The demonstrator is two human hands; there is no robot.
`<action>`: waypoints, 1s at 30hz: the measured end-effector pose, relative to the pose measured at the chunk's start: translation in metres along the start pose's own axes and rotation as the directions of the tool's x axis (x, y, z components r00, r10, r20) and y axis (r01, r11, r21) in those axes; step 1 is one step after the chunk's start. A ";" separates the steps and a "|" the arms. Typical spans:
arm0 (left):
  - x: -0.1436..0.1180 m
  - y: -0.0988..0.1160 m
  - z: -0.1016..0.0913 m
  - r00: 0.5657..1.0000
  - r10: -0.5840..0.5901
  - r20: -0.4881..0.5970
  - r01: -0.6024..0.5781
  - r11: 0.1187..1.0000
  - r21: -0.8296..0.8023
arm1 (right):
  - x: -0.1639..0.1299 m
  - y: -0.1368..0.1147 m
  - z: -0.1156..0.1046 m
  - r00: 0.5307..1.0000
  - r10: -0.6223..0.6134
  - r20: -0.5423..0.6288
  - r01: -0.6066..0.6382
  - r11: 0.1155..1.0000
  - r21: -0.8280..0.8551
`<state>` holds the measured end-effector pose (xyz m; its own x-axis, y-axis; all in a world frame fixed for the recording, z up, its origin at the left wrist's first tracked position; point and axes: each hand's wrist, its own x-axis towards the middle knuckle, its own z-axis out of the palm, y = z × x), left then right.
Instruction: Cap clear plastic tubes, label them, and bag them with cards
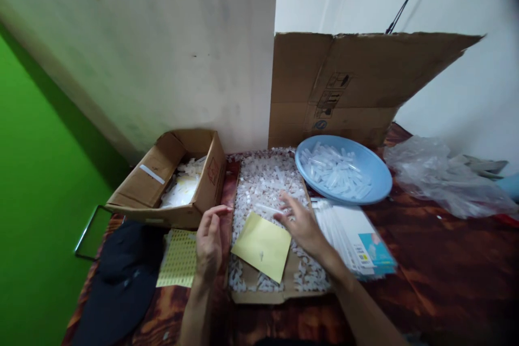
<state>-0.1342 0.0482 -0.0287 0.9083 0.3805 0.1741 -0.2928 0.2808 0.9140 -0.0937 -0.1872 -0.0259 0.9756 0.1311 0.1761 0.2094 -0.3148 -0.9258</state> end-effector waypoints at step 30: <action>-0.079 -0.074 0.063 0.596 -0.396 0.699 -0.307 0.691 0.654 | 0.080 0.089 -0.193 0.995 -0.097 -0.005 0.076 0.801 -0.594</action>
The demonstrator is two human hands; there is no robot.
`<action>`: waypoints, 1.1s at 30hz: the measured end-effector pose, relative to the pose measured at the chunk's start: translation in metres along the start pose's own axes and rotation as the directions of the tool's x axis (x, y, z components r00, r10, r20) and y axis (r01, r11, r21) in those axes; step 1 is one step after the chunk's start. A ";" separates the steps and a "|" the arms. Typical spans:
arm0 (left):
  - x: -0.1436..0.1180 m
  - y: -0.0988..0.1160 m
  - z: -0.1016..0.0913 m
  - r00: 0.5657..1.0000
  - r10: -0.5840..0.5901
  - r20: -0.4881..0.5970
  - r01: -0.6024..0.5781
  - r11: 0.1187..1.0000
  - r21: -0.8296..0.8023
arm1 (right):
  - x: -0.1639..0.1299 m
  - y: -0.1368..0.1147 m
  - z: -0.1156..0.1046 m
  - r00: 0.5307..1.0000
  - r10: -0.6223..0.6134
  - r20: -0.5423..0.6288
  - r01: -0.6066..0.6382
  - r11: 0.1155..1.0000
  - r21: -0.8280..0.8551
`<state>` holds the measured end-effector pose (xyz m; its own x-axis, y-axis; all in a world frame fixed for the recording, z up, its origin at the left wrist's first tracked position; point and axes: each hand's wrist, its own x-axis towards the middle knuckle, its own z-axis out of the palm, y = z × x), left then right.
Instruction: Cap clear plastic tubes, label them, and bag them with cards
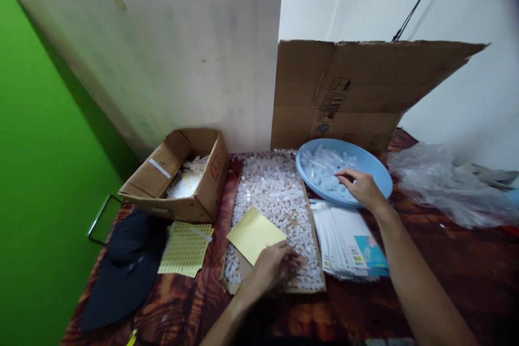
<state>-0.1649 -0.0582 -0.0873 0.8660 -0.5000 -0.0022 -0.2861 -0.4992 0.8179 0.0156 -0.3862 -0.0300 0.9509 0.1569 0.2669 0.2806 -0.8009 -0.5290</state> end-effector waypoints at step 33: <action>-0.020 0.028 -0.075 0.834 -0.127 -0.537 -0.150 0.885 -0.441 | -0.092 -0.191 0.036 0.950 -0.248 0.189 0.095 0.808 0.582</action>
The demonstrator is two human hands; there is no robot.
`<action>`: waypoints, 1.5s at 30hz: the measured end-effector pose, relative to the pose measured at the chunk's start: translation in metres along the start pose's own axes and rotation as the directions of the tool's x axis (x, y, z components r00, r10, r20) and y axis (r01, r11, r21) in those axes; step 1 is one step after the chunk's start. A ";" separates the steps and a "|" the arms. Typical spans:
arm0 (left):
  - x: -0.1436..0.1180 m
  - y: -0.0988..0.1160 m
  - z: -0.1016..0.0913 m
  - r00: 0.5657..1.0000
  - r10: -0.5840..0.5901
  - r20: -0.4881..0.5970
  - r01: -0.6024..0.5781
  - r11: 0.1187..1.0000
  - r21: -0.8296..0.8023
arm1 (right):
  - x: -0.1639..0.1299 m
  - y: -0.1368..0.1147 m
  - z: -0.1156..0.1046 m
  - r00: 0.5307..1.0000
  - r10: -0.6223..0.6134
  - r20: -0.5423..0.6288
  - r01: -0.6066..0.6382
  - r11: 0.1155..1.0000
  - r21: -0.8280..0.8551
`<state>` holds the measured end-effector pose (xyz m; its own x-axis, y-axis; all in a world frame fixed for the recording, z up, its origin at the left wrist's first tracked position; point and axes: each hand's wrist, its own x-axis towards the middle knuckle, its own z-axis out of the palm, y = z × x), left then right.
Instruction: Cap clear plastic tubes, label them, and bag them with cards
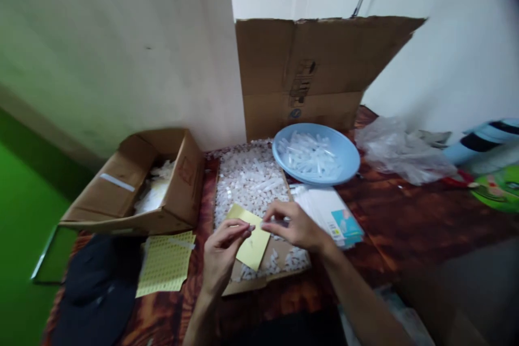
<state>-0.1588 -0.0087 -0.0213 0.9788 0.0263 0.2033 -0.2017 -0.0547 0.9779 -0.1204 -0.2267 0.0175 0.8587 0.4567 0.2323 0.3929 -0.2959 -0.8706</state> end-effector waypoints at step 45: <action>0.069 -0.058 0.021 0.972 -0.031 0.234 -0.060 0.926 0.372 | -0.042 0.039 0.036 0.845 0.184 -0.502 -0.068 0.968 0.241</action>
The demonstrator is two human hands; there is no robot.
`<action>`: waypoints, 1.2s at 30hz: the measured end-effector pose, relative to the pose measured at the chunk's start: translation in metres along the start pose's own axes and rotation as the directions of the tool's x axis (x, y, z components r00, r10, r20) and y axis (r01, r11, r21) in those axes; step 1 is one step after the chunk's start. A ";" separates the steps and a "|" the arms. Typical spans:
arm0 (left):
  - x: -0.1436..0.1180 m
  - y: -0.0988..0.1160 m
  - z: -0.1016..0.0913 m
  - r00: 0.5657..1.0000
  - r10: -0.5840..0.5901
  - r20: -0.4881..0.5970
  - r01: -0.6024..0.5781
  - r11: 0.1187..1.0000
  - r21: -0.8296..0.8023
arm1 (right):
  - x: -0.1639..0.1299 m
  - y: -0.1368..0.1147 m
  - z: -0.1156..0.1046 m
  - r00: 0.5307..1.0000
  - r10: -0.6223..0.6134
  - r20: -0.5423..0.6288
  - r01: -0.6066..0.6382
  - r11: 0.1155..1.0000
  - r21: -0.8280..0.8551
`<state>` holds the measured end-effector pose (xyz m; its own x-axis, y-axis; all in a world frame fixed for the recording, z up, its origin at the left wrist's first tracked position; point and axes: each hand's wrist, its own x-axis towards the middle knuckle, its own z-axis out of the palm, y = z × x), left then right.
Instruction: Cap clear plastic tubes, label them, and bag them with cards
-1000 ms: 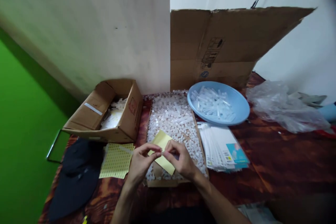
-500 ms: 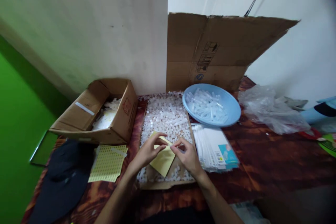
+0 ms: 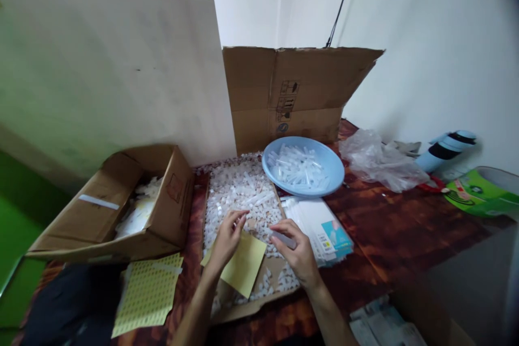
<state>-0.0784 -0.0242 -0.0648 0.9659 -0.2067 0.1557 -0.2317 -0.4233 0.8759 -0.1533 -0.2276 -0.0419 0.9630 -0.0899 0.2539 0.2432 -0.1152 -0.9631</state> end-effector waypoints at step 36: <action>-0.054 0.063 -0.006 0.896 -0.362 -0.258 -0.144 0.313 -0.939 | -0.004 0.017 0.058 0.983 0.142 0.114 -0.153 0.983 0.103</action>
<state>-0.1446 -0.0348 -0.0156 0.9788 0.1960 -0.0599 -0.1035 0.7250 0.6809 -0.1462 -0.1718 -0.0640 0.9946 0.0080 0.1031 0.1031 0.0025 -0.9947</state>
